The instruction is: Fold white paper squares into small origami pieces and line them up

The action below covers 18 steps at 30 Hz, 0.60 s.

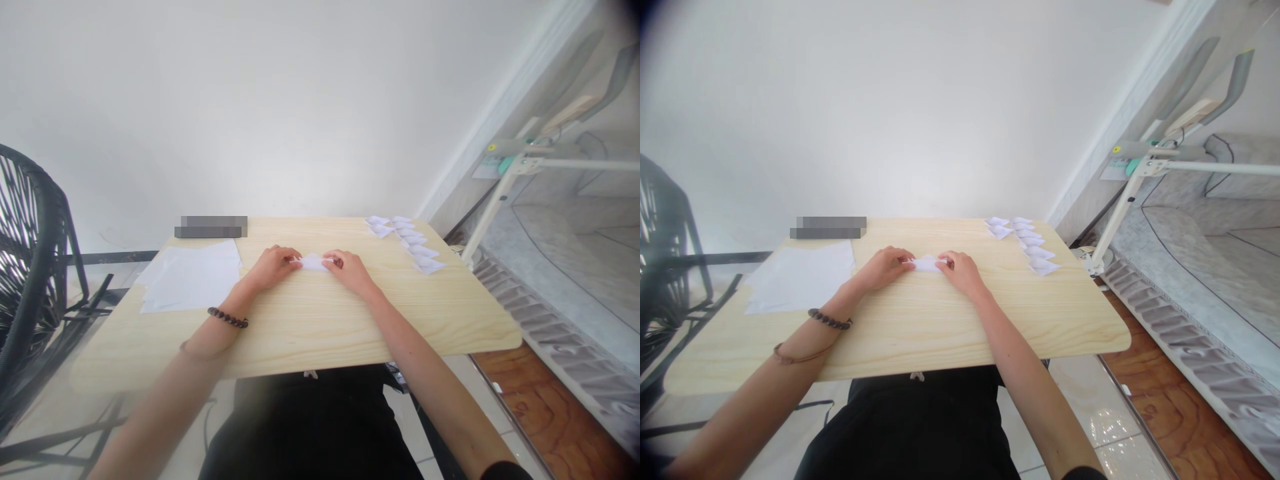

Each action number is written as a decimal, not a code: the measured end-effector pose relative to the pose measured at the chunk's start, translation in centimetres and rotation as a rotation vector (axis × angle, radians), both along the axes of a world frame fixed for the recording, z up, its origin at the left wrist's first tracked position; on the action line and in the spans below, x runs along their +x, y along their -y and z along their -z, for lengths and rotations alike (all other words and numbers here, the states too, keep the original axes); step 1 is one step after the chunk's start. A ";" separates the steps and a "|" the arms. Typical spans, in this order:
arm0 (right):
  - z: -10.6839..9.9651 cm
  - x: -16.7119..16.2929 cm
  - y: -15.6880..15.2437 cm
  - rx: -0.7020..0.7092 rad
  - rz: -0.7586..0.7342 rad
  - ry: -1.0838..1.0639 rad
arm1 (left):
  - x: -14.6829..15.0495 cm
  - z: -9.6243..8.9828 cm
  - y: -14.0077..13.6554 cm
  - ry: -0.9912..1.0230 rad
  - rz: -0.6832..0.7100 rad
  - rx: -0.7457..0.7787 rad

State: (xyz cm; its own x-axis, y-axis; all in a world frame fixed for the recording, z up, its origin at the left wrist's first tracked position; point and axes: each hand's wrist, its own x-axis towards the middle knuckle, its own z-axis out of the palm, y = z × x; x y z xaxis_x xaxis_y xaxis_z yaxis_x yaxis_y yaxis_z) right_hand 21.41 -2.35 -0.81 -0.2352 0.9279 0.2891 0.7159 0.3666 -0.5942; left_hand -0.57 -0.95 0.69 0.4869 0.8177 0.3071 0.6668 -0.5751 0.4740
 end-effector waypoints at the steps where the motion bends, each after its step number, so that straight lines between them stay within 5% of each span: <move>1: 0.0 0.0 0.0 -0.003 0.008 -0.002 | 0.0 -0.1 0.0 0.006 0.004 -0.008; 18: -0.2 -0.4 0.0 0.032 0.026 0.069 | 0.0 0.8 -0.7 -0.053 -0.146 -0.060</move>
State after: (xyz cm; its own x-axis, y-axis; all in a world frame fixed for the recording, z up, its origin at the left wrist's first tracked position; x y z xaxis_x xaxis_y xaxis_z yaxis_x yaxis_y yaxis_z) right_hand 20.97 -2.35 -0.62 -0.2320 0.9244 0.3027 0.7642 0.3657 -0.5312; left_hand -0.57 -0.28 -0.14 0.3760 0.8971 0.2321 0.7664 -0.4418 0.4663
